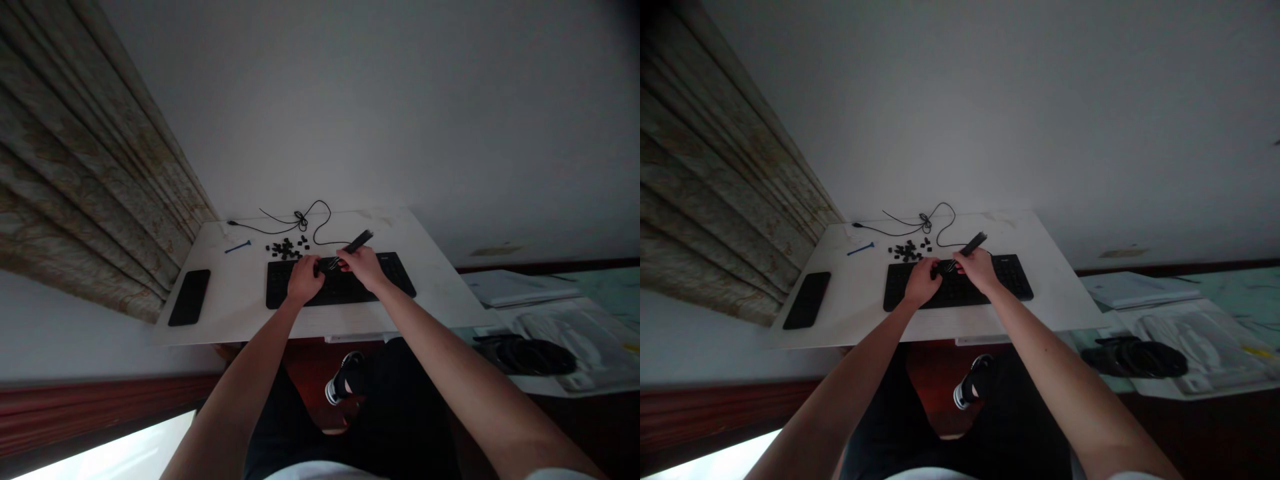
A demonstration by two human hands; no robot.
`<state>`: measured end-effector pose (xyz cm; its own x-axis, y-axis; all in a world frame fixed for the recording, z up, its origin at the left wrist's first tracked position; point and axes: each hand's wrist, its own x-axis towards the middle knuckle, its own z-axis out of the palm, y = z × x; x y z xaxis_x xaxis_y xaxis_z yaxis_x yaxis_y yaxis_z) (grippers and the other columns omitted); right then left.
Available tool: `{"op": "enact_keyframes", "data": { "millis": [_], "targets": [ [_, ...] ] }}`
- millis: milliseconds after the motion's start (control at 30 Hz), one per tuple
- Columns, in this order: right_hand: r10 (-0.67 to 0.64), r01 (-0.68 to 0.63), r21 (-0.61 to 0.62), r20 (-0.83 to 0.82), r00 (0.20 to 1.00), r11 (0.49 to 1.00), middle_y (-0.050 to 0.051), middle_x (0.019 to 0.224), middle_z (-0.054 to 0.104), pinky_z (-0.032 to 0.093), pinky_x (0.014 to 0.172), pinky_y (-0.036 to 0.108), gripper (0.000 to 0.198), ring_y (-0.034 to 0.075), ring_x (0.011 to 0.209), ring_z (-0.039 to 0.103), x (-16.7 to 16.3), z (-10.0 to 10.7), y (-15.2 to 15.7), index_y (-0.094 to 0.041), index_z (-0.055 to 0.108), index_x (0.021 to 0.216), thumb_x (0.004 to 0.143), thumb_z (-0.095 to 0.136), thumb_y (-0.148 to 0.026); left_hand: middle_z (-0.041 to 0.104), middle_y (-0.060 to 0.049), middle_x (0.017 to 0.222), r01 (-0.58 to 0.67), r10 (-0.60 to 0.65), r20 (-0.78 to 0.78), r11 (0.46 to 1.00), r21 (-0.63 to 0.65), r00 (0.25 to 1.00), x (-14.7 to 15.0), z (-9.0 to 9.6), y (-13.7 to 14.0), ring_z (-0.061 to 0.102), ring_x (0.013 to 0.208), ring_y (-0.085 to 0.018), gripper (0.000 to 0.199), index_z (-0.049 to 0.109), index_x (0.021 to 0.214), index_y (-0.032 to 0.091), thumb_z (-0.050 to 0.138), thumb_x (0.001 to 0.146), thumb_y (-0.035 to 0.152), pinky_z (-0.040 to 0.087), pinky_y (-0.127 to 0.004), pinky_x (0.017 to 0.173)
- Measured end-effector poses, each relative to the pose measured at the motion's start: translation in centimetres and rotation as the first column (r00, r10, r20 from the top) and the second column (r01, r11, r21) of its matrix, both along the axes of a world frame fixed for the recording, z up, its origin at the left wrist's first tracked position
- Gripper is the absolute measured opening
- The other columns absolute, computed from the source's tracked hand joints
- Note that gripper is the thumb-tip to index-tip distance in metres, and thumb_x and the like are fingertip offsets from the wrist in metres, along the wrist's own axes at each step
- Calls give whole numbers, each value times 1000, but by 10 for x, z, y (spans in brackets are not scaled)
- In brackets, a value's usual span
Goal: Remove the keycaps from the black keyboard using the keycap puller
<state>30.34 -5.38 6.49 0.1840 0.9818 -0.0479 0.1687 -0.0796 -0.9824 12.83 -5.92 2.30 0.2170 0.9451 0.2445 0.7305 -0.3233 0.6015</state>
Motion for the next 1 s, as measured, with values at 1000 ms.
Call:
{"op": "enact_keyframes", "data": {
  "millis": [1000],
  "targets": [
    [274,-323,19,484,831,946,5,72,72,48,66,24,8,19,72,70,-25,3,11,-15,71,80,85,66,-20,67,-9,105,20,-14,-237,1000,23,971,2,-1,3,60,108,-25,12,67,99,18,57,93,21,47,-39,95]
  ]
}}
